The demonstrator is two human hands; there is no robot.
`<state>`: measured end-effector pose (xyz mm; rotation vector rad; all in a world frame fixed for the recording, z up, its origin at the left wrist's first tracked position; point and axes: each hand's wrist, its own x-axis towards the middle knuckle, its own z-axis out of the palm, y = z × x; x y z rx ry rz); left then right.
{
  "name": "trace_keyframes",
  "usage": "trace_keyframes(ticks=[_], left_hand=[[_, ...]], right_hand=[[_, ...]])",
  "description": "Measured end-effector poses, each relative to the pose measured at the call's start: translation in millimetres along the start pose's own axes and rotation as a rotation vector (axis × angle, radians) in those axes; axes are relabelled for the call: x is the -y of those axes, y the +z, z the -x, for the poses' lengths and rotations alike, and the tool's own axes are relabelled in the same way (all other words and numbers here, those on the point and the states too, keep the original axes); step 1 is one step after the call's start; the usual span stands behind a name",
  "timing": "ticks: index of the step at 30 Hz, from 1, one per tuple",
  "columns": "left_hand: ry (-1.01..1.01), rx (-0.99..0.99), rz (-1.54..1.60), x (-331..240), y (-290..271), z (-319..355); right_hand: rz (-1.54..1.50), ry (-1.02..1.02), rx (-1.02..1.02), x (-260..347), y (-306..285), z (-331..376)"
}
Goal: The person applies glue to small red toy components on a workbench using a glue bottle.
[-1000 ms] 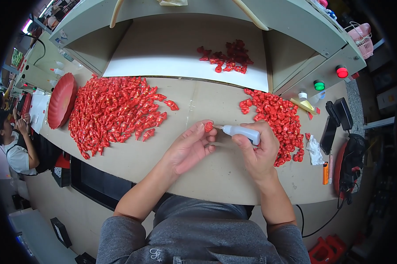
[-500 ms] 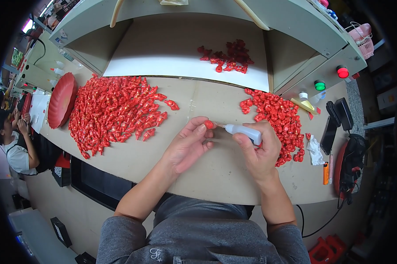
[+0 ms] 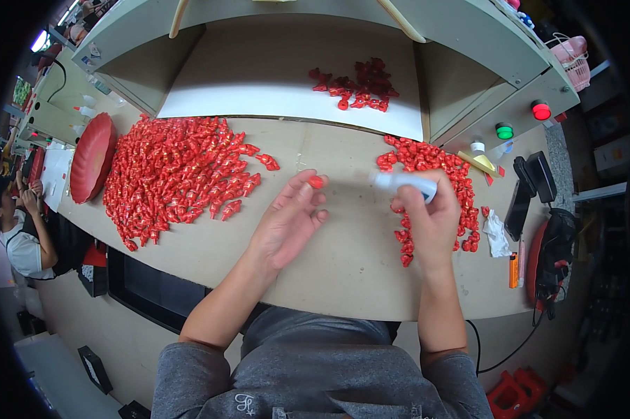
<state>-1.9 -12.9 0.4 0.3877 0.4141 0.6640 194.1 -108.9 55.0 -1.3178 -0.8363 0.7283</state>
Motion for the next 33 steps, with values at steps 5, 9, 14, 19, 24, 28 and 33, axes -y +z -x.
trace_keyframes(ticks=[5, 9, 14, 19, 24, 28, 33], left_hand=[[0.056, -0.035, 0.069, -7, -5, 1], [0.072, -0.029, 0.082, -8, -4, 1], [0.081, -0.018, 0.112, -11, -7, 1], [0.058, -0.011, 0.096, -11, -3, 2], [-0.014, 0.015, 0.071, -6, 0, 6], [-0.082, 0.099, 0.092, -2, 2, 5], [-0.051, 0.137, 0.103, -3, 1, 4]], right_hand=[[0.104, 0.122, -0.052, 14, -9, -30], [0.747, 0.067, 0.038, 13, -7, -44], [1.066, -0.156, 0.228, -7, 5, -47], [1.173, -0.207, 0.332, -8, 5, -32], [0.673, 0.098, 0.272, 3, 16, -29], [0.070, 0.214, 0.298, -11, 34, -15], [-0.059, 0.312, 0.266, -14, 41, -8]])
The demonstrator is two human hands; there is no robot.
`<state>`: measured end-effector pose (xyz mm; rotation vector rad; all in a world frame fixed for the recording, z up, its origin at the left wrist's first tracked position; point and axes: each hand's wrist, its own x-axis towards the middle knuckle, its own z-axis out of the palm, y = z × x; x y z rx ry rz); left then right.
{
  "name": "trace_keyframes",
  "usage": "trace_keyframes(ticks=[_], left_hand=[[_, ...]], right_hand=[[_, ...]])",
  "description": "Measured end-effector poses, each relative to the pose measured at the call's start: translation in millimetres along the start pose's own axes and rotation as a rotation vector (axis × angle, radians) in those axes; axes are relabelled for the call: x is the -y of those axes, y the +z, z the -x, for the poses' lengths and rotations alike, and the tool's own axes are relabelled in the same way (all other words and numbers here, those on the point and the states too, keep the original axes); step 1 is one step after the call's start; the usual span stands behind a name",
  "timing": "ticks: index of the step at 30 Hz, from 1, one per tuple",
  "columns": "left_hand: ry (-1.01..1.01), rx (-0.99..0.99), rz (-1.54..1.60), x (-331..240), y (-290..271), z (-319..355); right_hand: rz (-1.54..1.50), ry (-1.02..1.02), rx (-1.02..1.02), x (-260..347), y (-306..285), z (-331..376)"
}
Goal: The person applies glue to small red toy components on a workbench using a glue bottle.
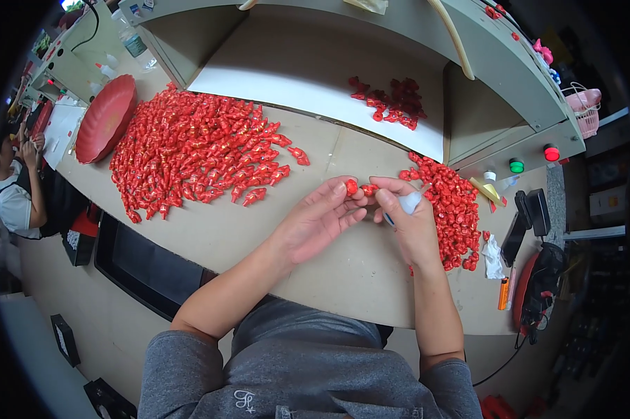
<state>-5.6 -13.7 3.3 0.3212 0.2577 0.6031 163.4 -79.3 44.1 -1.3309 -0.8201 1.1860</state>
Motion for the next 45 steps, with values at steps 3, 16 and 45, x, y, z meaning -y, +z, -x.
trace_keyframes(ticks=[3, 16, 45], left_hand=[[-0.025, 0.021, -0.022, 2, 2, -1], [-0.032, -0.144, -0.133, 7, 2, -3], [0.401, -0.220, -0.982, 2, 12, 5]], right_hand=[[0.014, -0.015, 0.004, -2, -3, -1], [0.038, -0.164, 0.001, 17, -6, 14], [-0.044, 0.046, 0.003, 7, -6, 5]])
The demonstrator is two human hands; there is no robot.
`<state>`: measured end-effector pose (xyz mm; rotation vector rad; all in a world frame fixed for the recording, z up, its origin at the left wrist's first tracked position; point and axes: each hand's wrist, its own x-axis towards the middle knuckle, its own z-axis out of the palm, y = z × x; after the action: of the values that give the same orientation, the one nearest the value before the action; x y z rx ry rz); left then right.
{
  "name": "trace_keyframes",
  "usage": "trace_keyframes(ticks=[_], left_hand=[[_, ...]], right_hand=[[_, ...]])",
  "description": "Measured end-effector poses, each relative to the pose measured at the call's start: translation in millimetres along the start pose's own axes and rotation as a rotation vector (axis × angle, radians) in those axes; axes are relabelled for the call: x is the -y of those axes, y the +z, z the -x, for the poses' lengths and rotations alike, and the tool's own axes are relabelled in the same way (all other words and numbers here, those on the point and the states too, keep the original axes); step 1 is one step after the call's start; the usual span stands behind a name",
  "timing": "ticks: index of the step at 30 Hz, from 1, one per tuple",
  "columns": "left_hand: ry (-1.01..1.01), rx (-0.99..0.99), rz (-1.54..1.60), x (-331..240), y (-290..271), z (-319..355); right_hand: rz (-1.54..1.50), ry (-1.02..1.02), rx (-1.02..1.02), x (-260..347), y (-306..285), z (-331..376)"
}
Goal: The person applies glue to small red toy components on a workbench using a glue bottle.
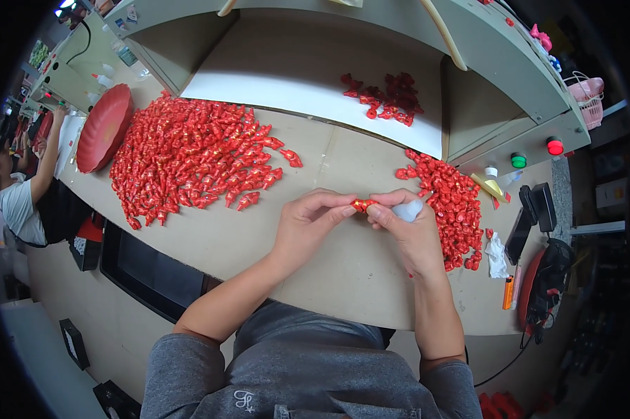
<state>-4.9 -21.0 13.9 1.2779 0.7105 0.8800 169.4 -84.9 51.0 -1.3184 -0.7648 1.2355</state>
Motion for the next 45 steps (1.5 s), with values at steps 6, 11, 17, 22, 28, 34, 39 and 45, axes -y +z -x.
trace_keyframes(ticks=[6, 11, 17, 22, 28, 34, 39, 45], left_hand=[[0.082, -0.004, -0.074, 6, 4, 4], [0.144, 0.018, -0.099, 13, 2, 14], [0.179, 0.019, -0.112, 12, 4, 11], [0.090, -0.004, -0.108, 7, -2, 6], [0.076, -0.010, -0.035, 10, -2, -3], [0.072, -0.027, -0.139, 10, -1, 3], [0.137, 0.018, -0.065, 13, 5, 7], [0.121, 0.011, -0.044, 9, 6, 6]], right_hand=[[0.041, -0.012, -0.067, -6, -1, 10], [0.008, 0.022, -0.065, -6, 4, 18], [0.019, 0.030, -0.065, -5, 1, 16], [0.063, 0.013, -0.045, -6, 4, 7], [-0.004, 0.049, -0.023, -5, 2, -2], [0.037, -0.021, 0.009, -10, 0, 2], [0.035, 0.026, -0.041, -10, -3, 11], [0.029, 0.010, -0.055, -3, 4, 8]])
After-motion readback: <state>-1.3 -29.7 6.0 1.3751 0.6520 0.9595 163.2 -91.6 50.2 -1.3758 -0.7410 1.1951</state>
